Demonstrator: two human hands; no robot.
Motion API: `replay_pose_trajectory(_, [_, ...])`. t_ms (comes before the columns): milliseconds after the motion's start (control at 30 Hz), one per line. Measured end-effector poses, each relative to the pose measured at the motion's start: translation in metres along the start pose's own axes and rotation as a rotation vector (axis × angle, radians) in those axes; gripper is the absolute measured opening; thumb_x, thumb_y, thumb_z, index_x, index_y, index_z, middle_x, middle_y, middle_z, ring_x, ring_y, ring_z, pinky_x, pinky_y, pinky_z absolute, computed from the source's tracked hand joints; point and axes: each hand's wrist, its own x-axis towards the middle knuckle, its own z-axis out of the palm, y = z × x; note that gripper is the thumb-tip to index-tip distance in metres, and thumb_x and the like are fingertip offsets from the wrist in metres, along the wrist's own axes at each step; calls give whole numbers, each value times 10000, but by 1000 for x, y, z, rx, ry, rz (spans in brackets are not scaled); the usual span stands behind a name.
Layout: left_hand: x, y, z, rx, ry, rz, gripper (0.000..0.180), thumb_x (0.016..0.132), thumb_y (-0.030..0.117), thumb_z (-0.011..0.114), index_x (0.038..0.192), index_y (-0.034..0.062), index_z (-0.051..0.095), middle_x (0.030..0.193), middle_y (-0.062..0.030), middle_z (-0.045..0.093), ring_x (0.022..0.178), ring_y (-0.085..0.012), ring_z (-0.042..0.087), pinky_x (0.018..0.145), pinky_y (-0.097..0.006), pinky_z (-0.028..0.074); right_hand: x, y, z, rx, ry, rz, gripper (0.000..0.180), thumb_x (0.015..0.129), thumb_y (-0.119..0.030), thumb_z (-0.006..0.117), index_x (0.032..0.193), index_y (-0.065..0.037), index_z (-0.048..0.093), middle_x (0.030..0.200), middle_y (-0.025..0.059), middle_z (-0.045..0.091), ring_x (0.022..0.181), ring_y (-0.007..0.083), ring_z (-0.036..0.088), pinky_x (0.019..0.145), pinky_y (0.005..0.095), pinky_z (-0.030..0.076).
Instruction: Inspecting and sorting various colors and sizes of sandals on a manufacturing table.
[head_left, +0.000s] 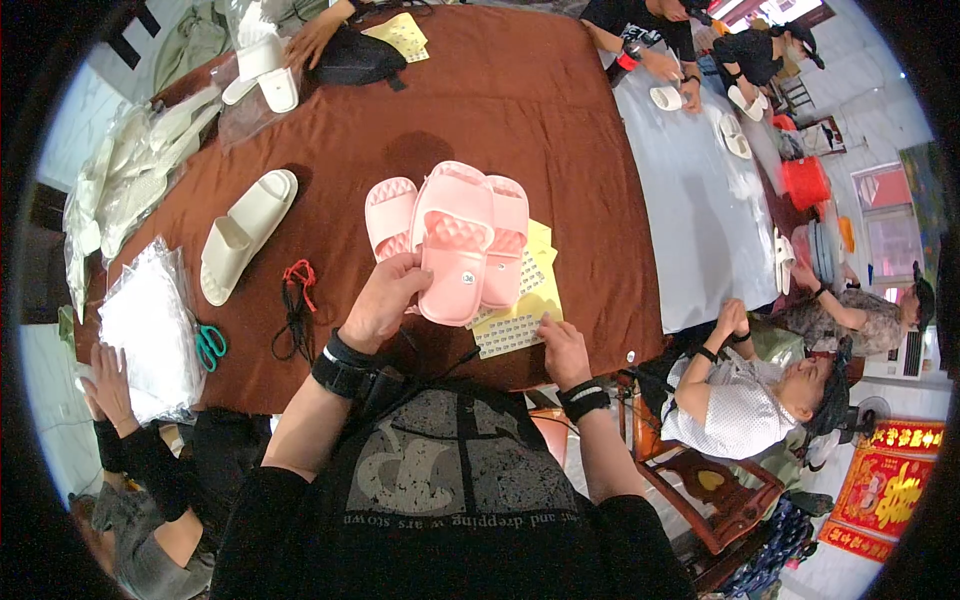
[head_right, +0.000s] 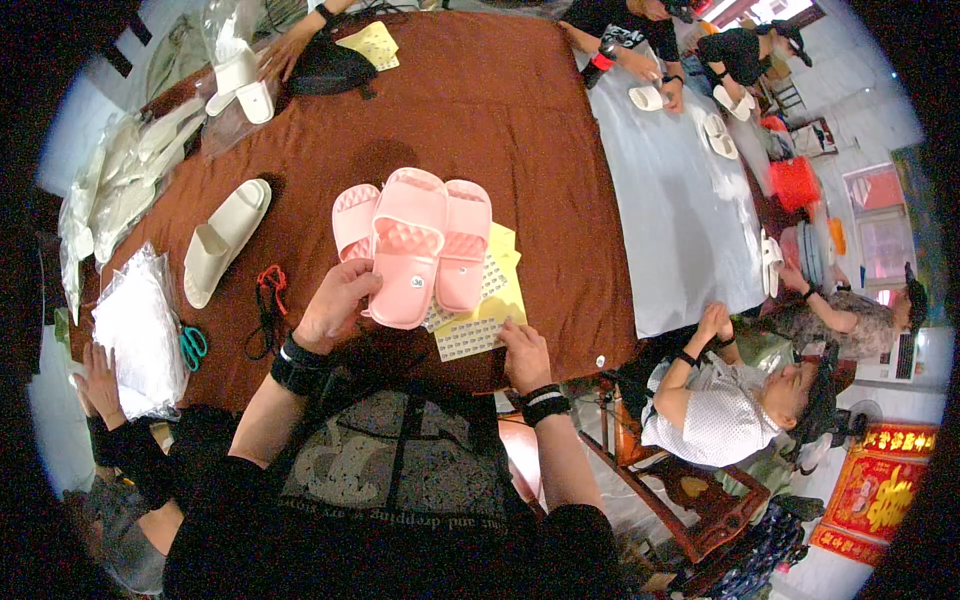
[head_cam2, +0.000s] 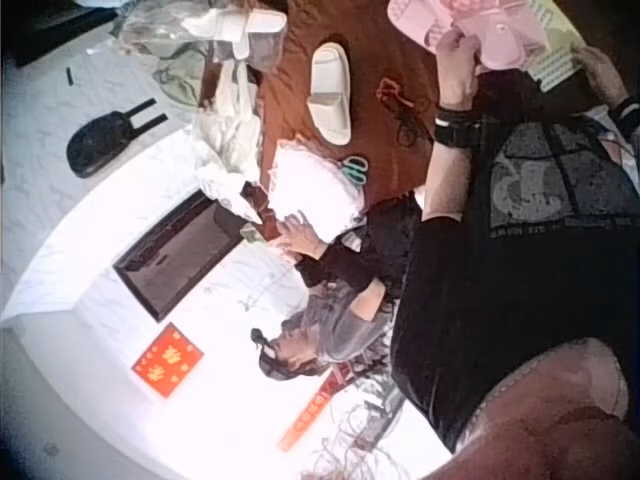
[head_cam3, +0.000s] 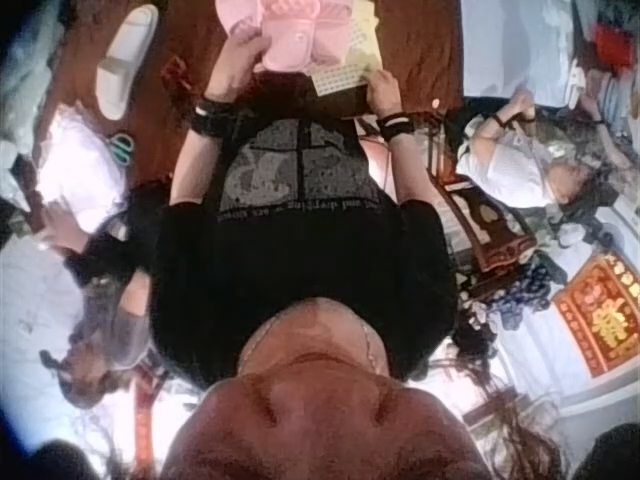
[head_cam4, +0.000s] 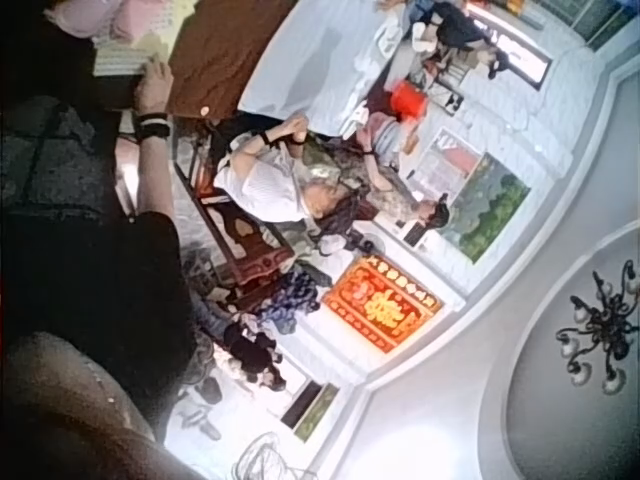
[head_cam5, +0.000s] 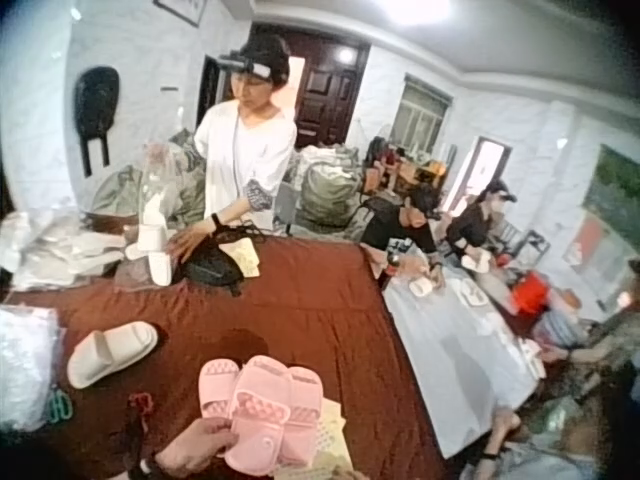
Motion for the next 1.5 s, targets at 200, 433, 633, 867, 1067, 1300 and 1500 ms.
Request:
replay_pose_trajectory(200, [1, -1, -2, 27, 15, -1, 192, 801, 43, 494, 955, -32, 582, 728, 2, 567, 594, -62, 494, 530, -204, 385, 2, 1, -2, 88, 21, 18, 218, 735, 13, 524, 921, -53, 616, 1018, 146, 626, 933, 327, 574, 823, 408, 451])
replay_pose_trajectory(433, [3, -6, -6, 13, -14, -4, 241, 800, 36, 506, 1012, -58, 572, 810, -23, 599, 673, -77, 540, 595, -213, 429, 9, 7, 0, 712, 120, 540, 167, 809, -1, 522, 960, -21, 591, 912, 92, 623, 842, 183, 585, 747, 278, 463])
replay_pose_trajectory(633, [4, -8, -9, 21, -18, 2, 267, 801, 32, 509, 1042, -69, 566, 850, -40, 613, 707, -90, 559, 625, -221, 445, 25, 7, -9, 1241, 159, 883, 211, 815, -34, 530, 1024, -65, 525, 897, 33, 617, 726, 125, 564, 592, 239, 444])
replay_pose_trajectory(867, [1, -8, -7, -30, -23, -17, 230, 799, 40, 509, 1002, -42, 580, 845, -31, 599, 708, -97, 561, 629, -228, 459, 32, 28, 4, 1270, 168, 927, 243, 802, -1, 517, 1044, -12, 490, 892, 90, 614, 705, 141, 563, 546, 270, 463])
replay_pose_trajectory(1067, [2, -12, -10, -30, -22, -15, 264, 806, 32, 497, 1046, -51, 569, 872, -38, 606, 729, -100, 567, 659, -230, 466, 34, 31, 16, 1057, 235, 845, 261, 784, 50, 478, 1041, 5, 481, 862, 98, 608, 633, 126, 548, 511, 246, 461])
replay_pose_trajectory(1300, [1, -7, -7, -11, -43, -23, 289, 812, 32, 494, 1081, -51, 563, 905, -45, 613, 751, -101, 576, 675, -232, 471, 24, 52, 40, 638, 298, 589, 237, 779, 39, 503, 1010, -12, 511, 851, 72, 611, 665, 121, 557, 584, 237, 471])
replay_pose_trajectory(1500, [2, -11, -10, -43, -36, -23, 255, 807, 14, 502, 1043, -66, 554, 890, -65, 615, 772, -127, 584, 710, -258, 484, 29, 31, 27, 403, 308, 563, 165, 789, -42, 560, 954, -39, 568, 805, 129, 637, 762, 257, 629, 696, 337, 489])
